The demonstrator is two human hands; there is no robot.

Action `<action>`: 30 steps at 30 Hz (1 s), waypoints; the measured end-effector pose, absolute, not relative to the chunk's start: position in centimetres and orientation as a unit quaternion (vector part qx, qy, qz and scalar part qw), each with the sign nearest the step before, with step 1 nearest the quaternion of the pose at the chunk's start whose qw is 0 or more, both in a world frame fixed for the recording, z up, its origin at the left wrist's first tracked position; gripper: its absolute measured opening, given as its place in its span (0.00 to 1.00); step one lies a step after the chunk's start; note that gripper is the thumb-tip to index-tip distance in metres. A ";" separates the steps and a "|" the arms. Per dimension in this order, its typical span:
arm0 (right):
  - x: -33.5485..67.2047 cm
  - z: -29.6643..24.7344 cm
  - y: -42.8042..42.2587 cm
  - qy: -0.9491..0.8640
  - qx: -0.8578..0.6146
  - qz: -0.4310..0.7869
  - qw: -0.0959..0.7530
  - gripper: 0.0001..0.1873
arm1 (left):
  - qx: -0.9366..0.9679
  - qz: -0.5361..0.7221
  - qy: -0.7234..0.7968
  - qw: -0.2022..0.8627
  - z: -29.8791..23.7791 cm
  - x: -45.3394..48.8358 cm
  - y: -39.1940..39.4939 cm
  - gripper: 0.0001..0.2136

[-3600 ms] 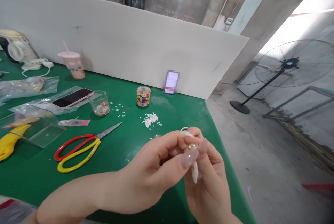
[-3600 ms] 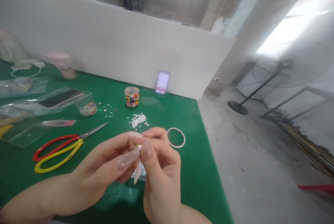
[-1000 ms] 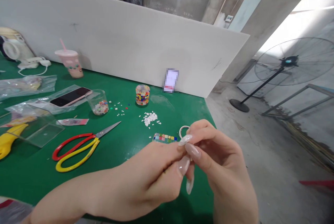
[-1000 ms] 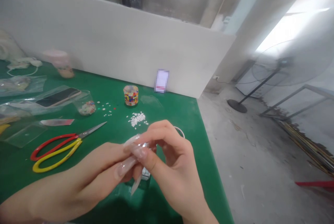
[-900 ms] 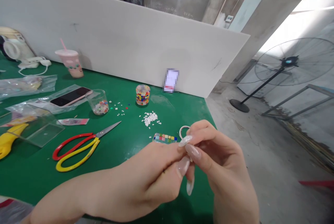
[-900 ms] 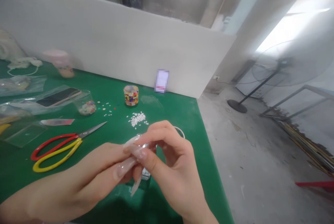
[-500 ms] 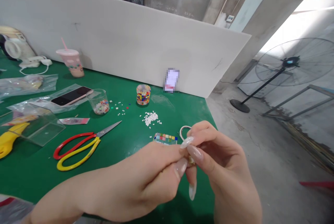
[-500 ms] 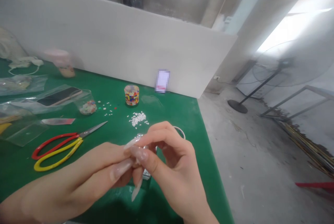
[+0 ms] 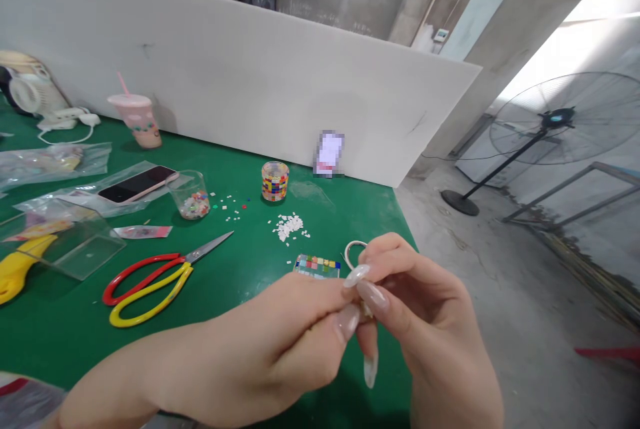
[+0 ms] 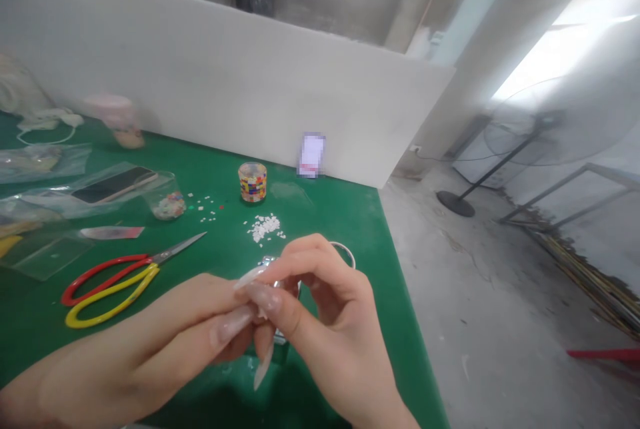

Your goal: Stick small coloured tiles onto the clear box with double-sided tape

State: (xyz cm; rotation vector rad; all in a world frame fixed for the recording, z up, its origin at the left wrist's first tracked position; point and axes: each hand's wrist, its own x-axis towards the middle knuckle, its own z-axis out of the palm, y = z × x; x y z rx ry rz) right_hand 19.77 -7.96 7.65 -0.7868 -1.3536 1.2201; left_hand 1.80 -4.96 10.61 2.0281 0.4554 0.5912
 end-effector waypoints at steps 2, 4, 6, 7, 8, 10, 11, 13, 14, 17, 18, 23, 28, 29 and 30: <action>19.8 7.6 -8.0 -0.571 -0.333 0.515 0.546 0.05 | 0.829 0.235 0.185 0.472 10.9 1.7 -4.9 0.11; 19.8 7.7 -8.0 -0.570 -0.334 0.513 0.549 0.05 | 0.828 0.221 0.186 0.481 11.0 1.8 -5.0 0.11; 19.8 7.7 -8.0 -0.571 -0.335 0.508 0.551 0.05 | 0.826 0.216 0.192 0.484 10.8 1.9 -5.0 0.11; 19.8 7.7 -8.0 -0.572 -0.336 0.507 0.550 0.06 | 0.825 0.216 0.194 0.484 10.7 1.9 -5.0 0.11; 19.8 7.7 -8.0 -0.573 -0.336 0.507 0.549 0.06 | 0.823 0.223 0.197 0.484 10.6 1.9 -5.1 0.11; 19.8 7.6 -8.0 -0.575 -0.334 0.513 0.542 0.06 | 0.820 0.233 0.196 0.485 10.3 1.9 -5.1 0.10; 19.8 7.6 -8.0 -0.575 -0.334 0.516 0.540 0.06 | 0.819 0.239 0.193 0.484 10.3 1.8 -5.1 0.10; 19.8 7.6 -7.9 -0.573 -0.333 0.519 0.540 0.05 | 0.822 0.245 0.188 0.478 10.2 1.6 -5.1 0.10; 19.8 7.6 -7.9 -0.570 -0.334 0.520 0.541 0.05 | 0.824 0.243 0.189 0.475 10.3 1.6 -5.1 0.10; 19.6 7.8 -7.9 -0.564 -0.330 0.526 0.545 0.04 | 0.826 0.228 0.193 0.477 10.5 1.6 -5.1 0.10; 19.6 7.8 -7.9 -0.563 -0.327 0.527 0.546 0.04 | 0.826 0.223 0.197 0.479 10.6 1.7 -5.2 0.11; 19.2 7.9 -7.8 -0.576 -0.350 0.484 0.558 0.04 | 0.822 0.251 0.237 0.452 10.2 2.4 -5.5 0.10; 19.3 7.6 -7.8 -0.608 -0.410 0.370 0.570 0.06 | 0.825 0.273 0.264 0.419 10.0 2.4 -5.5 0.10; 19.3 7.5 -7.8 -0.611 -0.416 0.362 0.568 0.07 | 0.827 0.273 0.261 0.416 10.1 2.4 -5.5 0.10; 19.3 7.5 -7.8 -0.613 -0.417 0.363 0.564 0.07 | 0.830 0.271 0.258 0.414 10.2 2.3 -5.5 0.10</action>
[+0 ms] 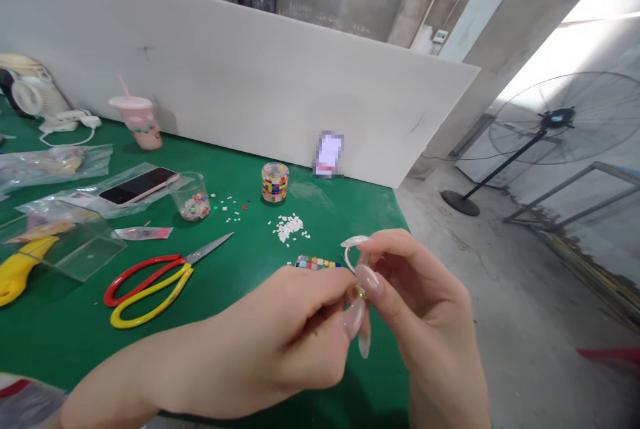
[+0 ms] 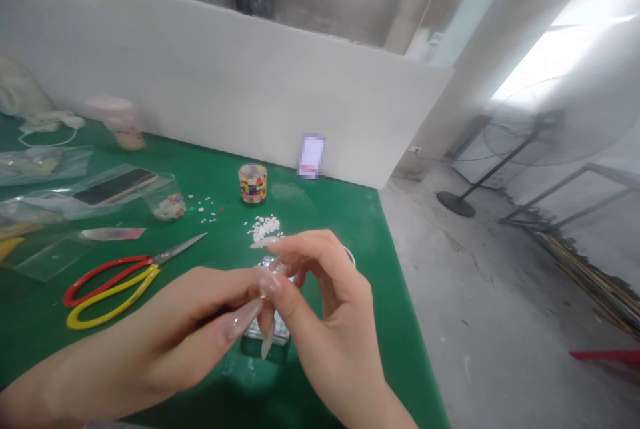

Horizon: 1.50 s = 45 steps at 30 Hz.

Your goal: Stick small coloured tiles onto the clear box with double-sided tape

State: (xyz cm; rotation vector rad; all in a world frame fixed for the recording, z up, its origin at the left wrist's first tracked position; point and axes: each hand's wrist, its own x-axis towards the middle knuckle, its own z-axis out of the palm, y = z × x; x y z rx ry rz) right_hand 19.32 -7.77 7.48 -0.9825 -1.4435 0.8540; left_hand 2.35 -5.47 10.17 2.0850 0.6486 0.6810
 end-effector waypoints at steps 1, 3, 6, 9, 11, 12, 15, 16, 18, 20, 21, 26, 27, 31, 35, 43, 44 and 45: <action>19.3 7.4 -7.7 -0.614 -0.417 0.368 0.560 0.07 | 0.831 0.269 0.257 0.414 10.3 2.3 -5.4 0.10; 19.3 7.4 -7.7 -0.615 -0.412 0.380 0.555 0.06 | 0.830 0.262 0.263 0.416 10.5 2.3 -5.4 0.10; 19.2 7.5 -7.6 -0.611 -0.403 0.393 0.557 0.06 | 0.822 0.251 0.271 0.433 10.6 2.5 -5.2 0.10; 19.2 7.5 -7.5 -0.613 -0.400 0.393 0.557 0.06 | 0.821 0.241 0.275 0.438 10.7 2.7 -5.0 0.09; 19.2 7.5 -7.4 -0.616 -0.403 0.385 0.556 0.05 | 0.827 0.243 0.279 0.425 10.6 2.8 -5.0 0.09; 19.2 7.5 -7.4 -0.618 -0.405 0.378 0.558 0.04 | 0.829 0.246 0.280 0.416 10.5 2.8 -4.9 0.08; 19.1 7.2 -7.2 -0.625 -0.420 0.343 0.562 0.02 | 0.833 0.250 0.282 0.405 10.3 2.8 -4.9 0.08; 19.0 7.2 -7.2 -0.629 -0.427 0.322 0.564 0.02 | 0.832 0.253 0.287 0.402 10.2 2.7 -4.9 0.08; 18.9 7.1 -7.3 -0.643 -0.440 0.258 0.571 0.04 | 0.828 0.266 0.300 0.392 9.9 2.6 -5.0 0.08; 19.0 7.3 -7.5 -0.665 -0.447 0.171 0.573 0.06 | 0.828 0.284 0.313 0.369 9.6 2.5 -5.1 0.08; 19.0 7.4 -7.7 -0.678 -0.451 0.125 0.567 0.07 | 0.830 0.292 0.320 0.351 9.4 2.5 -5.2 0.09; 19.8 8.0 -8.9 -0.748 -0.477 -0.035 0.460 0.12 | 0.851 0.370 0.341 0.147 8.0 3.0 -4.9 0.11; 19.8 8.0 -9.0 -0.761 -0.473 -0.044 0.442 0.14 | 0.852 0.380 0.345 0.101 7.7 3.3 -4.8 0.11; 19.6 7.6 -9.1 -0.779 -0.465 -0.060 0.417 0.15 | 0.855 0.372 0.362 -0.013 7.1 4.0 -4.4 0.13; 19.1 7.1 -8.8 -0.778 -0.479 -0.086 0.397 0.15 | 0.873 0.320 0.364 -0.061 7.6 4.0 -4.5 0.13; 18.9 6.9 -8.3 -0.790 -0.483 -0.115 0.360 0.16 | 0.911 0.146 0.382 -0.055 8.0 3.7 -4.9 0.10; 18.9 6.9 -8.3 -0.791 -0.484 -0.109 0.359 0.15 | 0.912 0.131 0.384 -0.053 8.0 3.7 -4.9 0.11; 19.0 6.9 -8.3 -0.791 -0.485 -0.103 0.358 0.15 | 0.914 0.119 0.383 -0.055 8.0 3.8 -4.9 0.11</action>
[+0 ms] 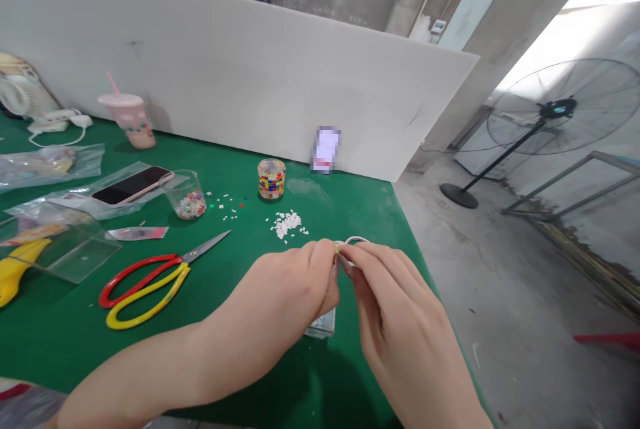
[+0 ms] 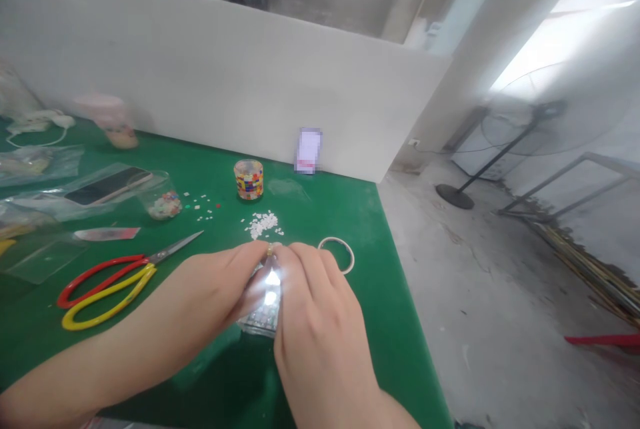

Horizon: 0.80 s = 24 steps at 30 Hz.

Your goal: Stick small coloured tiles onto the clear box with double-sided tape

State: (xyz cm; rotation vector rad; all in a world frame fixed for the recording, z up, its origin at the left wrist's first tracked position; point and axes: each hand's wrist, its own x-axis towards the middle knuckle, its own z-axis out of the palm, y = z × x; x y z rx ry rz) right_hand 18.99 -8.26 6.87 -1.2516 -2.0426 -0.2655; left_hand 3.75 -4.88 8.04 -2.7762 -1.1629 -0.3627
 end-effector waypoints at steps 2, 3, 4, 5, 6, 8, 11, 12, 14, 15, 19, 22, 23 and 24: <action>19.1 6.8 -8.3 -0.790 -0.488 -0.097 0.357 0.14 | -0.919 -0.104 -0.374 0.072 8.2 3.8 -4.8 0.13; 19.1 6.8 -8.3 -0.789 -0.490 -0.099 0.357 0.13 | -0.921 -0.100 -0.368 0.083 8.2 3.9 -4.8 0.13; 19.2 6.8 -8.3 -0.788 -0.491 -0.102 0.356 0.13 | -0.922 -0.100 -0.362 0.093 8.2 3.9 -4.8 0.14; 19.2 6.8 -8.3 -0.787 -0.492 -0.107 0.356 0.13 | -0.923 -0.102 -0.357 0.102 8.2 3.9 -4.8 0.14; 19.1 6.7 -8.3 -0.786 -0.493 -0.112 0.356 0.12 | -0.924 -0.105 -0.351 0.110 8.2 3.9 -4.8 0.14; 19.1 6.7 -8.2 -0.788 -0.490 -0.119 0.354 0.12 | -0.924 -0.110 -0.344 0.123 8.1 3.8 -4.8 0.14; 19.0 6.8 -8.2 -0.793 -0.487 -0.122 0.346 0.11 | -0.924 -0.107 -0.344 0.129 8.0 3.7 -4.8 0.14; 19.0 6.8 -8.1 -0.794 -0.488 -0.123 0.342 0.11 | -0.924 -0.100 -0.347 0.123 8.1 3.7 -4.8 0.14; 19.1 6.9 -8.1 -0.796 -0.491 -0.123 0.332 0.11 | -0.926 -0.078 -0.355 0.104 8.1 3.7 -4.8 0.14; 19.1 7.0 -8.1 -0.798 -0.492 -0.122 0.326 0.11 | -0.927 -0.068 -0.358 0.093 8.2 3.8 -4.8 0.14; 19.2 6.9 -8.1 -0.807 -0.495 -0.115 0.302 0.11 | -0.923 -0.058 -0.378 0.049 8.3 3.9 -4.6 0.14; 19.2 6.8 -7.9 -0.807 -0.494 -0.116 0.302 0.09 | -0.918 -0.077 -0.389 0.024 8.2 3.8 -4.5 0.11; 19.1 6.8 -7.8 -0.806 -0.494 -0.115 0.305 0.09 | -0.918 -0.086 -0.388 0.023 8.1 3.7 -4.5 0.11; 19.1 6.8 -7.7 -0.805 -0.494 -0.113 0.309 0.09 | -0.919 -0.092 -0.383 0.028 8.0 3.6 -4.4 0.11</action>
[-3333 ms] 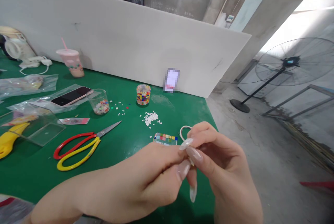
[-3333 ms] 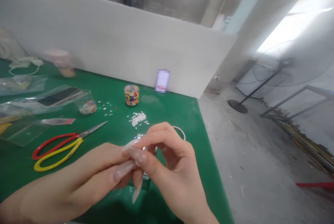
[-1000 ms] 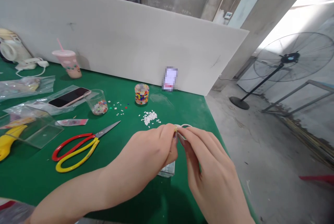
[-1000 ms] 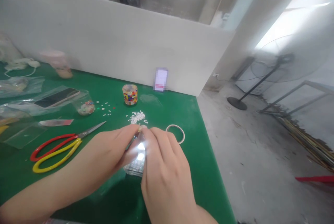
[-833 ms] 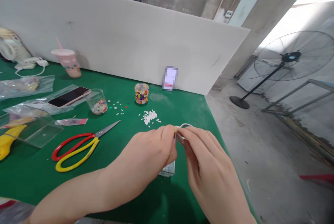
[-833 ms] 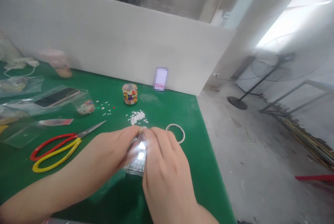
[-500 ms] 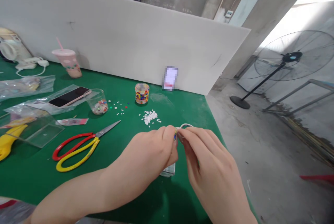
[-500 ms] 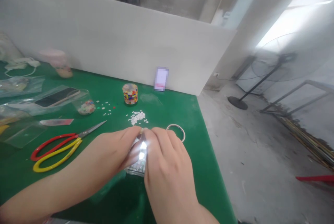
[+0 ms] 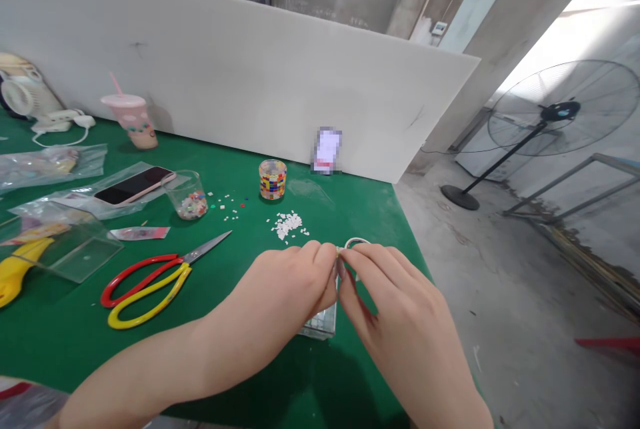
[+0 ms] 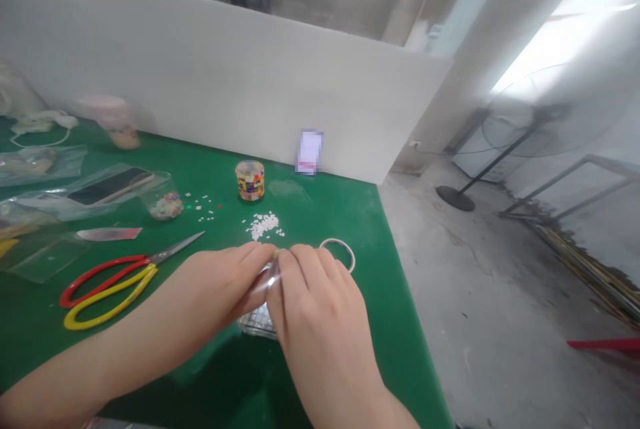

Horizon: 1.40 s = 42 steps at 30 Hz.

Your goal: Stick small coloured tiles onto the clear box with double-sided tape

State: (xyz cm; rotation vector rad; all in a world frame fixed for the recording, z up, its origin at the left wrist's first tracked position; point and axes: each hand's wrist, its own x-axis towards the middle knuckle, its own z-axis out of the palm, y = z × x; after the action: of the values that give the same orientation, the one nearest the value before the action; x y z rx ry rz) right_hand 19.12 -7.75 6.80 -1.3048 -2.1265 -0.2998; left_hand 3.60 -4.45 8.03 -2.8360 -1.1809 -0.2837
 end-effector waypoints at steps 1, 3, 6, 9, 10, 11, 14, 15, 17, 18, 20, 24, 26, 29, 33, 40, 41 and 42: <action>19.1 6.8 -7.7 -0.803 -0.495 -0.112 0.314 0.09 | -0.922 -0.094 -0.373 0.040 7.9 3.5 -4.4 0.11; 19.1 6.9 -7.6 -0.800 -0.497 -0.106 0.321 0.10 | -0.933 -0.094 -0.340 0.076 7.7 3.2 -4.3 0.12; 19.2 7.1 -7.6 -0.799 -0.499 -0.096 0.321 0.10 | -0.943 -0.100 -0.289 0.129 7.4 2.9 -4.0 0.12; 19.4 7.4 -7.5 -0.802 -0.502 -0.083 0.313 0.10 | -0.944 -0.110 -0.275 0.144 7.4 3.0 -3.5 0.09; 19.5 7.5 -7.5 -0.802 -0.502 -0.077 0.313 0.10 | -0.945 -0.111 -0.273 0.144 7.5 3.1 -3.3 0.09; 19.6 7.6 -7.5 -0.803 -0.501 -0.071 0.314 0.10 | -0.945 -0.111 -0.272 0.144 7.6 3.2 -3.2 0.10; 20.0 7.6 -7.5 -0.805 -0.498 -0.047 0.318 0.08 | -0.947 -0.128 -0.265 0.131 7.9 3.3 -3.0 0.11; 20.1 7.6 -7.6 -0.806 -0.497 -0.040 0.319 0.08 | -0.948 -0.135 -0.263 0.118 8.0 3.3 -2.9 0.11; 20.1 7.7 -7.6 -0.806 -0.493 -0.030 0.325 0.08 | -0.948 -0.152 -0.265 0.089 8.2 3.2 -2.9 0.11; 20.1 7.7 -7.6 -0.806 -0.492 -0.027 0.329 0.08 | -0.948 -0.157 -0.267 0.078 8.2 3.1 -2.9 0.11; 20.0 7.8 -7.6 -0.804 -0.488 -0.020 0.339 0.08 | -0.948 -0.164 -0.264 0.067 8.3 2.9 -2.8 0.12; 19.8 7.8 -7.6 -0.793 -0.496 -0.008 0.355 0.08 | -0.949 -0.171 -0.256 0.060 7.9 2.4 -2.8 0.11; 19.8 7.7 -7.6 -0.786 -0.502 0.007 0.361 0.07 | -0.949 -0.176 -0.258 0.053 7.7 2.2 -2.7 0.11; 19.9 7.7 -7.7 -0.779 -0.505 0.036 0.370 0.06 | -0.946 -0.183 -0.264 0.033 7.7 2.0 -2.7 0.12; 19.9 7.9 -7.8 -0.768 -0.512 0.076 0.377 0.07 | -0.939 -0.186 -0.285 -0.050 8.4 2.2 -2.8 0.13; 20.2 8.4 -7.7 -0.754 -0.502 0.148 0.397 0.11 | -0.887 -0.189 -0.312 -0.283 9.5 2.8 -2.4 0.15; 20.3 8.4 -7.7 -0.752 -0.495 0.160 0.405 0.12 | -0.879 -0.197 -0.304 -0.311 9.5 2.8 -2.3 0.15; 20.3 8.4 -7.7 -0.750 -0.489 0.170 0.411 0.12 | -0.870 -0.203 -0.298 -0.337 9.5 2.9 -2.2 0.16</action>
State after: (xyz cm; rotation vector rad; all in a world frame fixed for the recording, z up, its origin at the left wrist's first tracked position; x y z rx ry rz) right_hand 20.30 -7.71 8.43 -1.2310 -1.8876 0.4287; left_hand 2.87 -2.22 9.51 -3.5377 -1.2132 -0.8251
